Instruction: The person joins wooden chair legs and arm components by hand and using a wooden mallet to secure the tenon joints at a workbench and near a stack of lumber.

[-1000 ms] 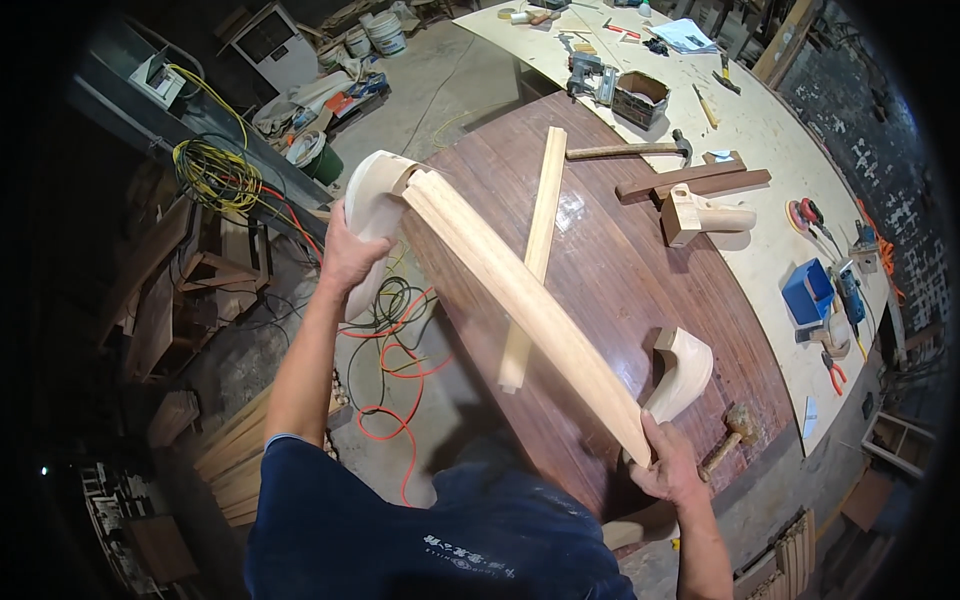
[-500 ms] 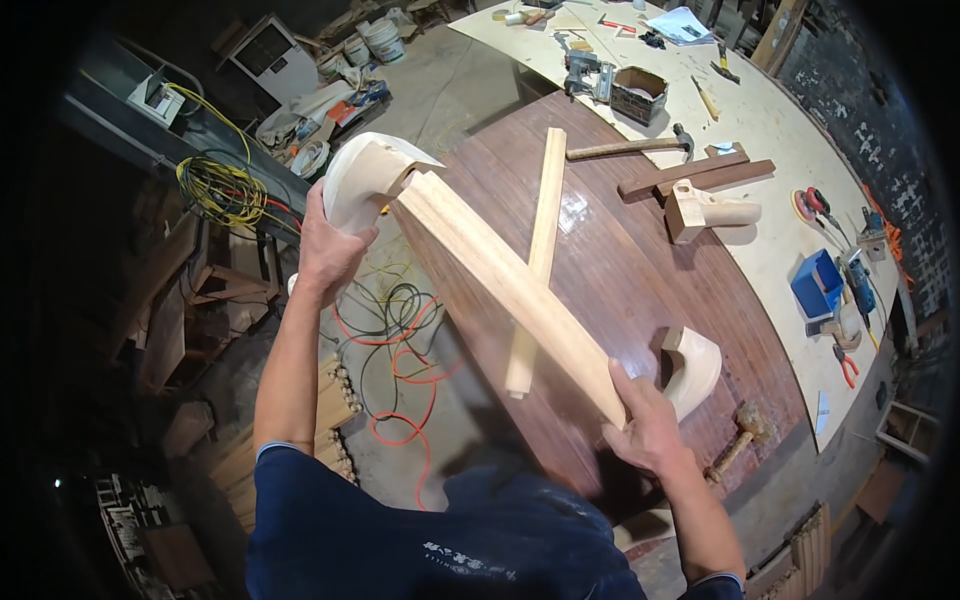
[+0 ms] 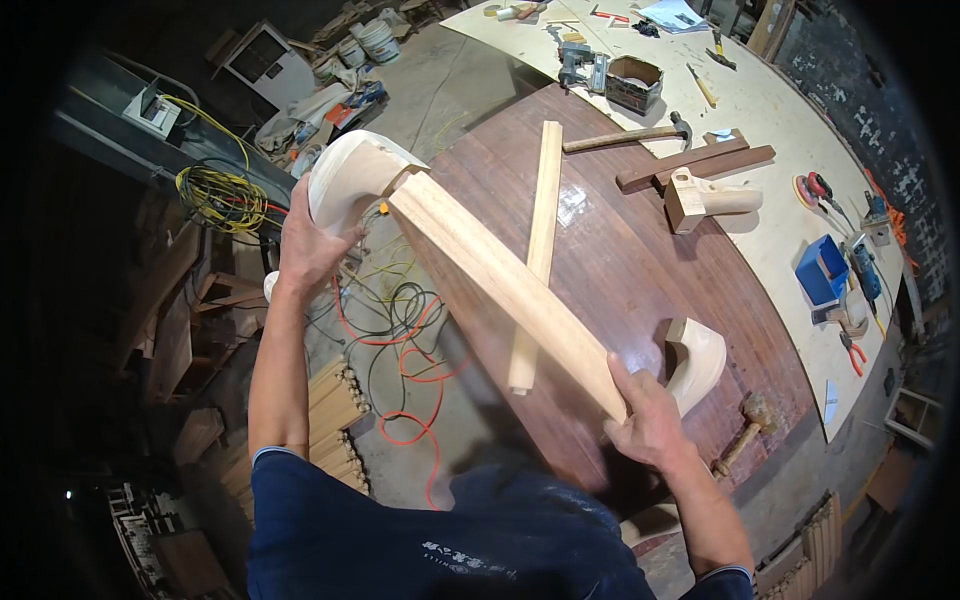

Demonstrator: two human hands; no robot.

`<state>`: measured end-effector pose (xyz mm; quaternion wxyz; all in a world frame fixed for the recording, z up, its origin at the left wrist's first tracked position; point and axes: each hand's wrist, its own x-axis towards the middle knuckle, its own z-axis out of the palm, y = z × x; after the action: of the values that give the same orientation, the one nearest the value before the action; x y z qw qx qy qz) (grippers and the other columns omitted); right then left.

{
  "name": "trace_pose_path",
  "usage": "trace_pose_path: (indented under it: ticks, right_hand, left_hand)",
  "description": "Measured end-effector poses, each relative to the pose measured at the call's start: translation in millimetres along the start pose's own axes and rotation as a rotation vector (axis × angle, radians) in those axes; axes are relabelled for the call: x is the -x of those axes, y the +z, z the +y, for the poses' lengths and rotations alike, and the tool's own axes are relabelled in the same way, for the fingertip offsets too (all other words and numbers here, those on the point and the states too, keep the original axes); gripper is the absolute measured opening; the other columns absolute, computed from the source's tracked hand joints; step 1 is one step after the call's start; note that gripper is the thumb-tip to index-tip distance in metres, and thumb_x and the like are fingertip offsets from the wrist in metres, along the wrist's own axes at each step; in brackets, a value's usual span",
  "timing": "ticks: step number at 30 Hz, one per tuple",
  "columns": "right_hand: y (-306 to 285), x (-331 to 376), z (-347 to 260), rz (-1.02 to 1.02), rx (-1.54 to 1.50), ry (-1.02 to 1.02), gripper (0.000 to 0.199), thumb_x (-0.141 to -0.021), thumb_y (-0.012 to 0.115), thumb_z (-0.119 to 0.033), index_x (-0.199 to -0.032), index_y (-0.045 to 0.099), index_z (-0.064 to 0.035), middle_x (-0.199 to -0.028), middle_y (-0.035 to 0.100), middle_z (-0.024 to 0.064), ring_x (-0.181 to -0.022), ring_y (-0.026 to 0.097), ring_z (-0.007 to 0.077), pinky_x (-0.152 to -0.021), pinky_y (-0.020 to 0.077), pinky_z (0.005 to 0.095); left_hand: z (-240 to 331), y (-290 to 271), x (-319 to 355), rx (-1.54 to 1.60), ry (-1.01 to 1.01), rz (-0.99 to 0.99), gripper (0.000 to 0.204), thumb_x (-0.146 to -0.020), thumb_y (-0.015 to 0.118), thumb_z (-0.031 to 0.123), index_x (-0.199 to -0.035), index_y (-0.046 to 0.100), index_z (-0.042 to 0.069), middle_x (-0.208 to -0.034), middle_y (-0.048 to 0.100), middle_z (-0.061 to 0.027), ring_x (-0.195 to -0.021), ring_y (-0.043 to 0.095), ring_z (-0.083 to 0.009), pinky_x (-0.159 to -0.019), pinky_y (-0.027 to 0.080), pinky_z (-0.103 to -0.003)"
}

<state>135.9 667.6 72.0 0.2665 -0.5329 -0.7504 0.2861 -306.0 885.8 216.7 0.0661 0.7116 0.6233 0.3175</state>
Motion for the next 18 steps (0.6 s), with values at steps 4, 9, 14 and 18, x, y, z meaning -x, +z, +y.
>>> trace_pose_path:
  ticks: [4, 9, 14, 18]
  right_hand:
    - [-1, 2, -1, 0.002, -0.009, -0.007, 0.094, -0.068, 0.075, -0.01, -0.157, 0.044, -0.0144, -0.091, 0.056, 0.0201, -0.082, 0.059, 0.0396, -0.077, 0.0511, 0.0459]
    - [-6, 4, -4, -0.007, -0.021, 0.011, 0.095, -0.066, 0.075, -0.009, -0.156, 0.045, -0.0134, -0.091, 0.055, 0.0202, -0.082, 0.059, 0.0395, -0.077, 0.0513, 0.0457]
    - [-9, 7, -10, 0.026, 0.0, 0.019, 0.095, -0.065, 0.075, -0.009, -0.155, 0.046, -0.0131, -0.089, 0.055, 0.0197, -0.081, 0.059, 0.0394, -0.076, 0.0514, 0.0454]
    - [-12, 10, -10, 0.049, -0.008, -0.014, 0.095, -0.065, 0.075, -0.008, -0.155, 0.046, -0.0133, -0.09, 0.056, 0.0196, -0.081, 0.06, 0.039, -0.077, 0.0517, 0.0449]
  left_hand:
    - [0, -9, -8, 0.02, -0.015, -0.083, 0.098, -0.064, 0.091, 0.014, -0.148, 0.041, 0.006, -0.134, 0.062, -0.0173, -0.121, 0.063, -0.0313, -0.104, 0.05, -0.04]
    - [4, -6, -7, 0.095, -0.122, -0.129, 0.092, -0.066, 0.087, 0.01, -0.146, 0.043, 0.005, -0.132, 0.062, -0.0157, -0.12, 0.063, -0.0274, -0.103, 0.05, -0.038]
    - [3, -5, -6, 0.093, -0.066, -0.101, 0.094, -0.064, 0.087, 0.011, -0.146, 0.043, 0.004, -0.133, 0.061, -0.0158, -0.119, 0.062, -0.0265, -0.104, 0.049, -0.039]
    - [5, 2, -1, 0.161, -0.057, -0.077, 0.079, -0.072, 0.082, 0.014, -0.142, 0.046, 0.002, -0.128, 0.064, -0.0189, -0.117, 0.065, -0.0288, -0.102, 0.05, -0.038]
